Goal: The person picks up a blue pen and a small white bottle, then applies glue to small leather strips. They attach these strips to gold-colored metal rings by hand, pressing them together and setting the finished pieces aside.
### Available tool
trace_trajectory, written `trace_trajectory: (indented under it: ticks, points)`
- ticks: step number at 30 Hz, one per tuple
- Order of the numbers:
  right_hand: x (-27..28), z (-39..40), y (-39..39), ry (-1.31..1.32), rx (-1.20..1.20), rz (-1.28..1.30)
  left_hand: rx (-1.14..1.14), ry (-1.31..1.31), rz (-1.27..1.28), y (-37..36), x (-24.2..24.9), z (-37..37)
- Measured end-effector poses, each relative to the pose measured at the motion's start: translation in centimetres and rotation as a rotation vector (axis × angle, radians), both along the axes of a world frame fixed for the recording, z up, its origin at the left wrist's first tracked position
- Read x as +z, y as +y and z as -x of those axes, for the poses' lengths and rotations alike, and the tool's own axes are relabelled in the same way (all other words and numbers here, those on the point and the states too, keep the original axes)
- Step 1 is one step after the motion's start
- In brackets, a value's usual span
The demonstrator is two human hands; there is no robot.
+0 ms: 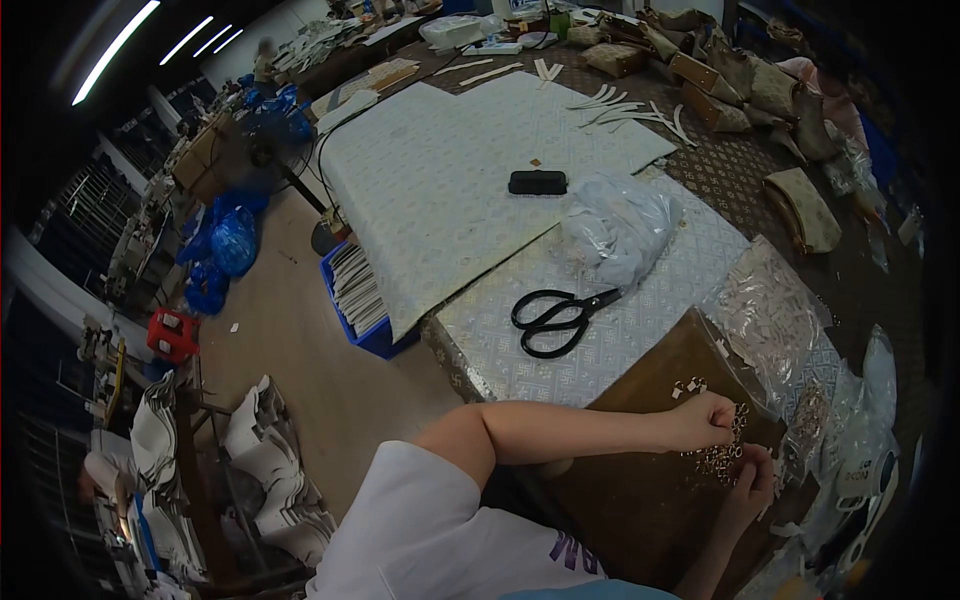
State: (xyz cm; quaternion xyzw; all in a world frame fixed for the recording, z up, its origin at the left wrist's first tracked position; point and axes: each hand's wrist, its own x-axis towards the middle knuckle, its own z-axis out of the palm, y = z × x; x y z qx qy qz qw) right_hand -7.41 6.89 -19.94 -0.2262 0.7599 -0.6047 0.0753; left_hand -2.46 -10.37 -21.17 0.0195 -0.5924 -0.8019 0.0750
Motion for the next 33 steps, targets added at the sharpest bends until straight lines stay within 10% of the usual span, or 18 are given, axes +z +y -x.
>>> trace_trajectory:
  ticks: [33]
  points:
    - [1.4,-0.8,-0.9,-0.073,-0.020,0.010,-0.043,-0.053,0.005,-0.5,0.8,-0.2]
